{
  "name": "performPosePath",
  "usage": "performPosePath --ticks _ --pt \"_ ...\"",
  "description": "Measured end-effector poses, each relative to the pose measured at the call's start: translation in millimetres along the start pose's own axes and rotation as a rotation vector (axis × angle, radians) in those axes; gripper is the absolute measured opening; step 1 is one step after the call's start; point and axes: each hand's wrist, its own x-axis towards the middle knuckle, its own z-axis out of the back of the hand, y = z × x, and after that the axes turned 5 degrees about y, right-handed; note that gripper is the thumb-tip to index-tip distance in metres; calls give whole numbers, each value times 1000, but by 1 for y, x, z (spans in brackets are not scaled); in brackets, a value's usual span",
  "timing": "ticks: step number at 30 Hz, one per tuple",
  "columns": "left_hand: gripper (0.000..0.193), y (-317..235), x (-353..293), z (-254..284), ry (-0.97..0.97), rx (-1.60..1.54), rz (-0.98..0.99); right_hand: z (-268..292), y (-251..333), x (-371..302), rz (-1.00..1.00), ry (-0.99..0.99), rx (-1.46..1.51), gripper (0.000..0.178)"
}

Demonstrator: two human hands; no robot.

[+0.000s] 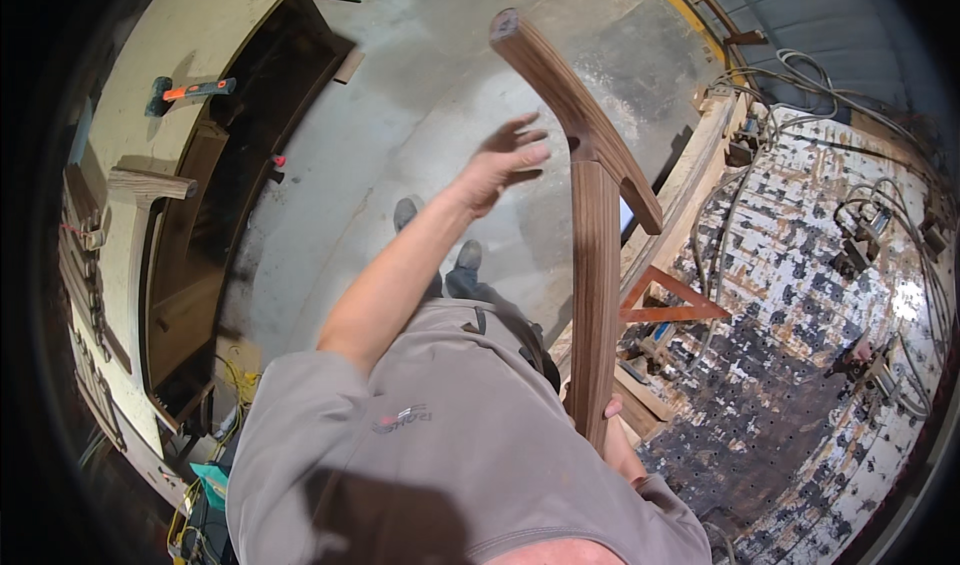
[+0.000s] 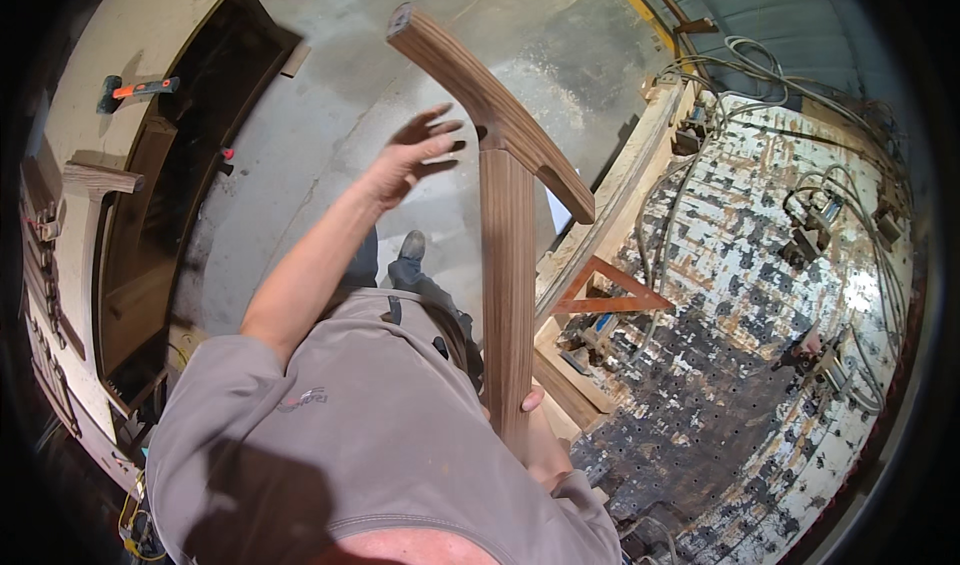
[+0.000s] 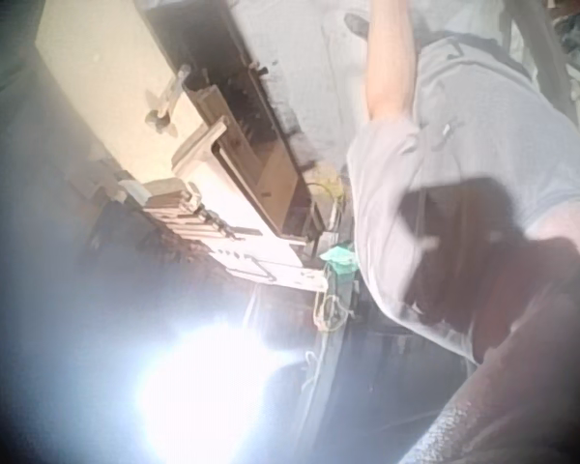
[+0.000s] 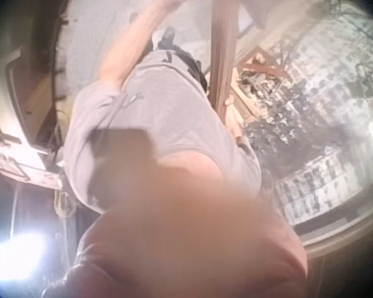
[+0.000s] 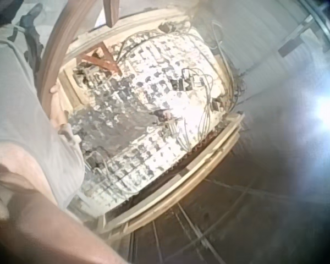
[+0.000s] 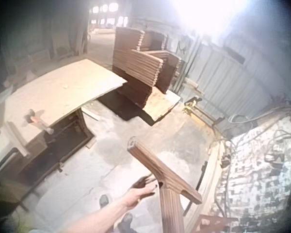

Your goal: The person applies glue with a brush to wooden furniture components, joins a chair back and leg by hand, and hammers them together with a mallet before stacking the assembly.

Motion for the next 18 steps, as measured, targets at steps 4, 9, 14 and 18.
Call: performPosePath --ticks 4,9,14,18 --pt "80 -13 18 -10 185 -72 -28 -26 6 5 16 -49 -16 97" --pt "83 -51 21 32 354 -271 -76 -60 17 26 31 -79 -46 97" --pt "70 -85 11 67 348 -348 -222 -91 32 46 10 -121 -97 98" --pt "56 -91 17 108 324 -432 -273 -112 47 66 -2 -153 -147 98"
